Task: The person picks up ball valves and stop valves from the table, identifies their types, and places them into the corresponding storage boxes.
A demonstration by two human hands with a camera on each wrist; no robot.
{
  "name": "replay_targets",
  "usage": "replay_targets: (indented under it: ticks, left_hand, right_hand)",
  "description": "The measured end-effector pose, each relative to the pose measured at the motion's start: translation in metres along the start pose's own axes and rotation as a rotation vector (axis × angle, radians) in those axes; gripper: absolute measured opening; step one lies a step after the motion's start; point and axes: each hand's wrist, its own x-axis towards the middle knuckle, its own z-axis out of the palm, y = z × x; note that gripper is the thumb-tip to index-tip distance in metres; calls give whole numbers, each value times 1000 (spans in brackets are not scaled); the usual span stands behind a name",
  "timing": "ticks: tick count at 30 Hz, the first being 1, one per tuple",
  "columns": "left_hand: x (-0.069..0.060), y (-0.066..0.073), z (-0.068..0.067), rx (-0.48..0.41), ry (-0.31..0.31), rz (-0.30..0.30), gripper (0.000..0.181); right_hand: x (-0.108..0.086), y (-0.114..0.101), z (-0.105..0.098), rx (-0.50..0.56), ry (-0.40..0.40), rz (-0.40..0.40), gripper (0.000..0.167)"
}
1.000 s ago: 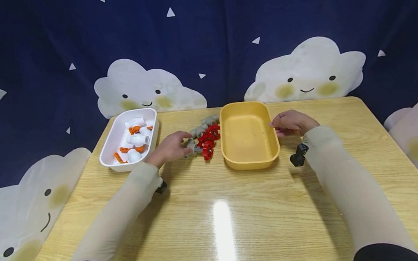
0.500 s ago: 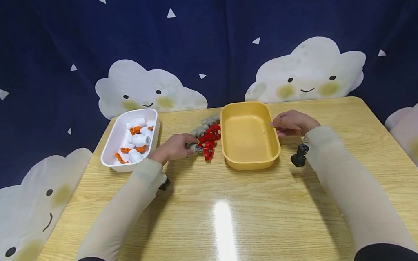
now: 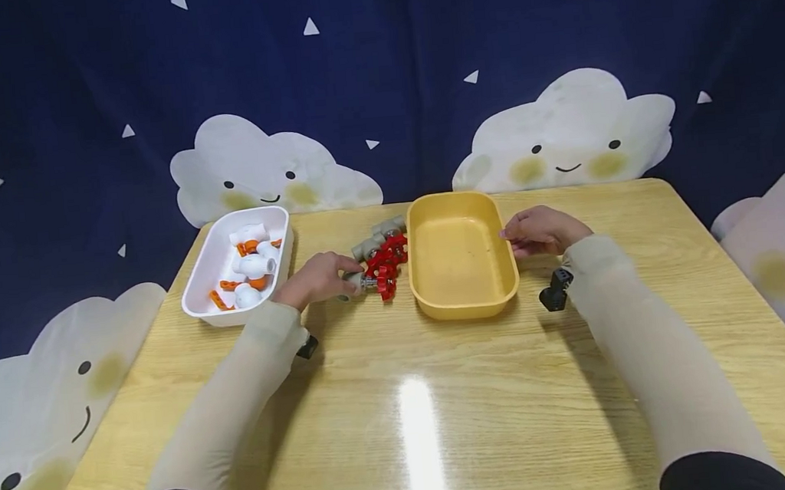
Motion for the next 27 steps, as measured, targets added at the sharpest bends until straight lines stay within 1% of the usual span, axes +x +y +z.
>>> replay_targets:
  ticks: [3, 7, 12, 17, 19, 24, 27]
  left_hand:
    - [0, -1, 0, -6, -4, 0, 51]
    - [0, -1, 2, 22, -12, -1, 52]
    - [-3, 1, 4, 31, -15, -8, 50]
    - [-3, 5, 7, 123, -23, 23, 47]
    - [-4, 5, 8, 138, -23, 25, 47]
    - [-3, 6, 9, 119, -20, 31, 48]
    - [-2, 8, 9, 108, 2, 35, 47]
  right_hand:
    - [1, -1, -1, -3, -6, -2, 34]
    - [1, -1, -2, -8, -17, -1, 32]
    - [1, -2, 1, -24, -15, -17, 33]
    - [0, 3, 4, -10, -12, -40, 32]
    - [0, 4, 5, 1, -12, -44, 30]
    - [0, 6, 3, 0, 6, -48, 29]
    - [1, 6, 1, -5, 15, -49, 31]
